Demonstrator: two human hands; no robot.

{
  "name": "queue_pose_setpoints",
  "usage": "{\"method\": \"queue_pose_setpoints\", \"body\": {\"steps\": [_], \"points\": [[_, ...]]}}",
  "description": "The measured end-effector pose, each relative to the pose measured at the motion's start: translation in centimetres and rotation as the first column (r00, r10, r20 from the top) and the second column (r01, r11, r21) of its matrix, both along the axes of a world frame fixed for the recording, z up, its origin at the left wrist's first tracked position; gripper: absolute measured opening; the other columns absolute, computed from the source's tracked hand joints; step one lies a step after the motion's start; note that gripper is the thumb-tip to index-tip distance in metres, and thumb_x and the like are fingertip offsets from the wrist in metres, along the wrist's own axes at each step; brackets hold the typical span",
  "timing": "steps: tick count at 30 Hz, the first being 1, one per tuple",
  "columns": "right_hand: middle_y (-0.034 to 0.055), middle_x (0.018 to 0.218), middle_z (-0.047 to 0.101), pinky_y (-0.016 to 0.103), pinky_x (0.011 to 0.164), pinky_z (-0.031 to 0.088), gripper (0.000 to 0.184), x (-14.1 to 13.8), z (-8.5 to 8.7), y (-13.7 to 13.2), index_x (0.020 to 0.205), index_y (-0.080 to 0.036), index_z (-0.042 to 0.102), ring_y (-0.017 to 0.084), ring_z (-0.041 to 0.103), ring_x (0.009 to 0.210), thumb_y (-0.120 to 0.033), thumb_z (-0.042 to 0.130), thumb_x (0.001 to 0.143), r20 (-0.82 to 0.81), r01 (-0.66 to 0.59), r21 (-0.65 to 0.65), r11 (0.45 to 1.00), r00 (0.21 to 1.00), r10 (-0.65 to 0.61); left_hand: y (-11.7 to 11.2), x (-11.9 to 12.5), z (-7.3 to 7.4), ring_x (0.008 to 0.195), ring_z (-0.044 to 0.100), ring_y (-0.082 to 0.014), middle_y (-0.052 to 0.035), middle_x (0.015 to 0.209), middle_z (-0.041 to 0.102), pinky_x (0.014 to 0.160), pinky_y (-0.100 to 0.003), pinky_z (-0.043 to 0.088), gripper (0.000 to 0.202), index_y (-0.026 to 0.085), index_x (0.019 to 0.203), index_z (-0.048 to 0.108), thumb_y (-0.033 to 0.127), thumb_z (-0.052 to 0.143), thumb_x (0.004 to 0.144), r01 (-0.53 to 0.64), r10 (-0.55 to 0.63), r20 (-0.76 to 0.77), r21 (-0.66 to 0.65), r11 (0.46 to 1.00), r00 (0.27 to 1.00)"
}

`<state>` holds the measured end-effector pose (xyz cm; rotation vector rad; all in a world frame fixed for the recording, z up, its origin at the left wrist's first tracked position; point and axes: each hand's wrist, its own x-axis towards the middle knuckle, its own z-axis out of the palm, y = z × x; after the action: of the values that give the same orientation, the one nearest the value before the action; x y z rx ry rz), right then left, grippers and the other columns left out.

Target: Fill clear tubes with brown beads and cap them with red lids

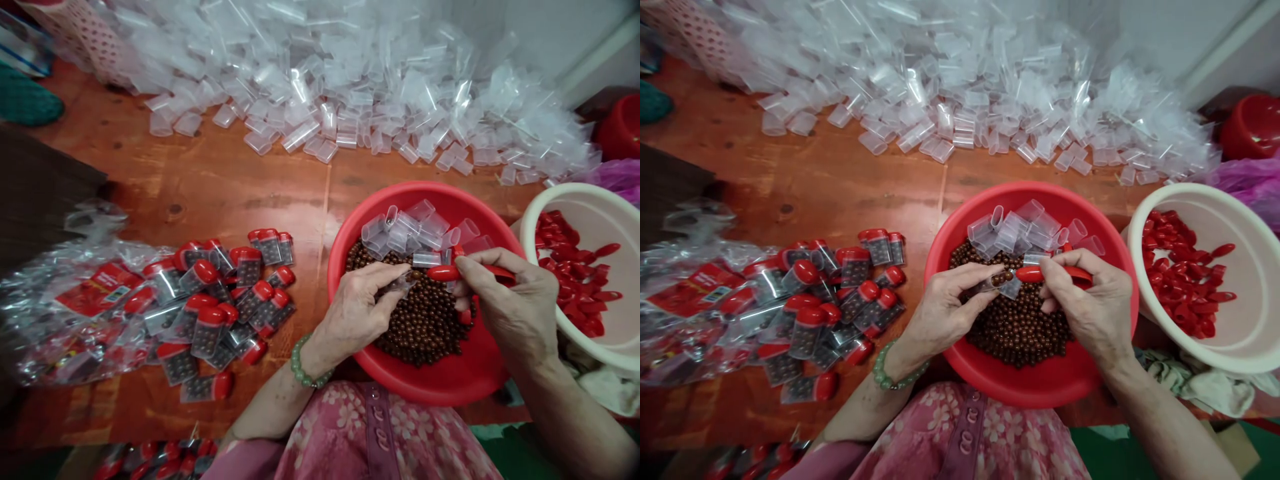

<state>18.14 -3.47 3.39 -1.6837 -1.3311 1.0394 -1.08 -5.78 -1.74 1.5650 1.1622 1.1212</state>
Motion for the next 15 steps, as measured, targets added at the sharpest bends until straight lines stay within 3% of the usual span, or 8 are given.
{"method": "queue_pose_setpoints", "body": {"steps": [3,8,12,15], "points": [[-0.0033,0.052,0.064,0.021,0.04,0.047,0.022,-1.1,0.0,0.1,0.079,-0.021,0.07,0.011,0.057,0.039,-0.042,0.077,0.082,0.031,-0.068,0.018,0.998,0.997,0.067,0.0,0.0,0.1,0.095,0.075,-0.0181,-0.0091,0.107,0.079,0.087,-0.028,0.059,0.032,0.015,0.118,0.075,0.013,0.064,0.089,0.001,-0.001,-0.029,-0.005,1.0,1.0],[0.0,0.059,0.068,0.025,0.05,0.052,0.013,-0.7,-0.6,0.5,0.079,-0.022,0.072,0.014,0.062,0.05,-0.034,0.074,0.083,0.326,-0.049,0.222,0.974,0.945,-0.026,-0.1,0.0,0.0,0.093,0.075,-0.0181,-0.0109,0.106,0.079,0.087,-0.027,0.059,0.03,0.011,0.118,0.074,0.014,0.064,0.09,0.0,0.001,-0.056,0.029,1.0,0.998],[-0.0031,0.052,0.063,0.022,0.041,0.048,0.018,-0.6,0.3,0.2,0.076,-0.021,0.07,0.011,0.056,0.04,-0.036,0.075,0.084,0.158,-0.084,0.135,0.987,0.985,0.062,-0.1,0.1,0.0,0.093,0.075,-0.0189,-0.0126,0.107,0.079,0.086,-0.028,0.058,0.031,0.008,0.118,0.074,0.014,0.063,0.09,0.007,-0.006,-0.045,0.02,1.0,0.999],[-0.004,0.049,0.062,0.019,0.037,0.045,0.022,-1.2,0.7,0.3,0.074,-0.019,0.069,0.01,0.055,0.037,-0.037,0.077,0.083,0.033,-0.127,0.072,0.989,0.992,0.125,0.0,-0.1,0.2,0.094,0.074,-0.0192,-0.0117,0.108,0.079,0.087,-0.029,0.057,0.033,0.01,0.12,0.073,0.015,0.064,0.089,0.028,-0.029,-0.016,-0.058,0.998,0.999]]}}
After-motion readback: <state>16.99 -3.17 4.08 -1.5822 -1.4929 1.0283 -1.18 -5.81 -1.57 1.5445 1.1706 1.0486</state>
